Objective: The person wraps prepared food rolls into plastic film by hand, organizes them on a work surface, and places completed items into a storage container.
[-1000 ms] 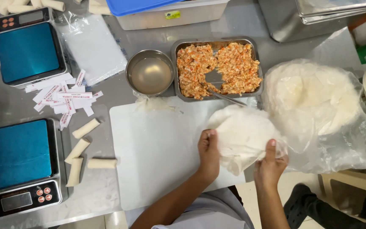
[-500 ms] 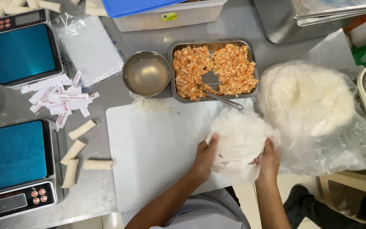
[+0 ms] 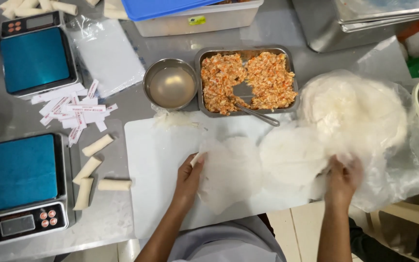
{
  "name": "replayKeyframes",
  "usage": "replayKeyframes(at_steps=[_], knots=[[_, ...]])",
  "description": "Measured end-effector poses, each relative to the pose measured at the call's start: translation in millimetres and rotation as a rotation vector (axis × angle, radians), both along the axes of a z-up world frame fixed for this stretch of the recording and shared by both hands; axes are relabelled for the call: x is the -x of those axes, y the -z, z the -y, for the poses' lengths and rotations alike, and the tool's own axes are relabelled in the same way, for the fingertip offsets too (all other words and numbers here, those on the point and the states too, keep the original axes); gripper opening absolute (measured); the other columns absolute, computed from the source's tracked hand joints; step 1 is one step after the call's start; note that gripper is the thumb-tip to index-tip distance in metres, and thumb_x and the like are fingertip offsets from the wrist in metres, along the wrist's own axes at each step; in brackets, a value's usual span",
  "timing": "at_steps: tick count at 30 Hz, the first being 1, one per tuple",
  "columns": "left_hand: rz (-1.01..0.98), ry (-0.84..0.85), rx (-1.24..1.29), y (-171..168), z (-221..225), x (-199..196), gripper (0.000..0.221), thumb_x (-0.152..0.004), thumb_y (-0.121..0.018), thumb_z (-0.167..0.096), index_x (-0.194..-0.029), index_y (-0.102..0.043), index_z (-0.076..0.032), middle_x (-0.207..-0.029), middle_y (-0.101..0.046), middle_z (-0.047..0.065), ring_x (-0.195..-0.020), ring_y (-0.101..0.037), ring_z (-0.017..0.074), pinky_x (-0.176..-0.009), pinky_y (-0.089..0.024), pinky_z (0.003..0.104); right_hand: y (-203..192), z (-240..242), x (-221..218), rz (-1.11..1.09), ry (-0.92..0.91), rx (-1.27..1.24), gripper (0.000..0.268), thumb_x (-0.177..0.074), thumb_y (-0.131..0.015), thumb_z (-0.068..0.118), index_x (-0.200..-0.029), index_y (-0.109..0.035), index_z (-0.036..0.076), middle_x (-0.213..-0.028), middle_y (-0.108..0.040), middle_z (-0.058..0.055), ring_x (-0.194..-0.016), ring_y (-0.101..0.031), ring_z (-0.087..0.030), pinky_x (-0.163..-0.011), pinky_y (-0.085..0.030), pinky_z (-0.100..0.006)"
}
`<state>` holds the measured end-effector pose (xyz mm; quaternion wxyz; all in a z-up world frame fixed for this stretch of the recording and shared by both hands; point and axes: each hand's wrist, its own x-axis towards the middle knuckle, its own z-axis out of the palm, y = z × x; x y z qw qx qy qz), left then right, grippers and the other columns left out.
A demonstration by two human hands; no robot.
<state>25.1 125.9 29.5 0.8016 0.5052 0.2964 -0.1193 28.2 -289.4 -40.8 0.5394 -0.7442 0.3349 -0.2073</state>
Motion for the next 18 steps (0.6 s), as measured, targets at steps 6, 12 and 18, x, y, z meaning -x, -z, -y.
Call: replayKeyframes(at_steps=[6, 12, 18], knots=[[0.195, 0.088, -0.385, 30, -26, 14, 0.023, -0.099, -0.065, -0.033, -0.099, -0.069, -0.01, -0.078, -0.06, -0.005, -0.064, -0.047, 0.0065, -0.056, -0.041, 0.023, -27, -81, 50, 0.355, -0.234, 0.442, 0.028, -0.106, -0.063, -0.003, -0.13, -0.053, -0.01, -0.126, -0.057, -0.024, -0.118, -0.057, -0.035, -0.102, -0.051, -0.041], [0.243, 0.003, -0.559, 38, -28, 33, 0.019, -0.102, -0.063, -0.031, -0.092, -0.063, -0.015, -0.065, -0.038, -0.01, -0.056, -0.031, 0.0033, -0.051, -0.028, 0.023, -25, -140, 29, 0.021, -0.989, 0.834, 0.063, -0.101, -0.047, 0.045, -0.156, -0.037, 0.016, -0.165, -0.025, -0.016, -0.153, -0.023, -0.04, -0.123, -0.024, -0.056], [0.205, -0.32, -0.779, 60, -85, 80, 0.019, -0.102, -0.061, -0.033, -0.1, -0.062, -0.014, -0.081, -0.05, -0.004, -0.073, -0.043, 0.0079, -0.068, -0.037, 0.027, -31, -102, 10, -0.448, -0.952, 0.955, 0.08, -0.096, -0.036, 0.06, -0.164, -0.024, 0.019, -0.138, -0.035, -0.016, -0.112, -0.06, -0.038, -0.085, -0.05, -0.054]])
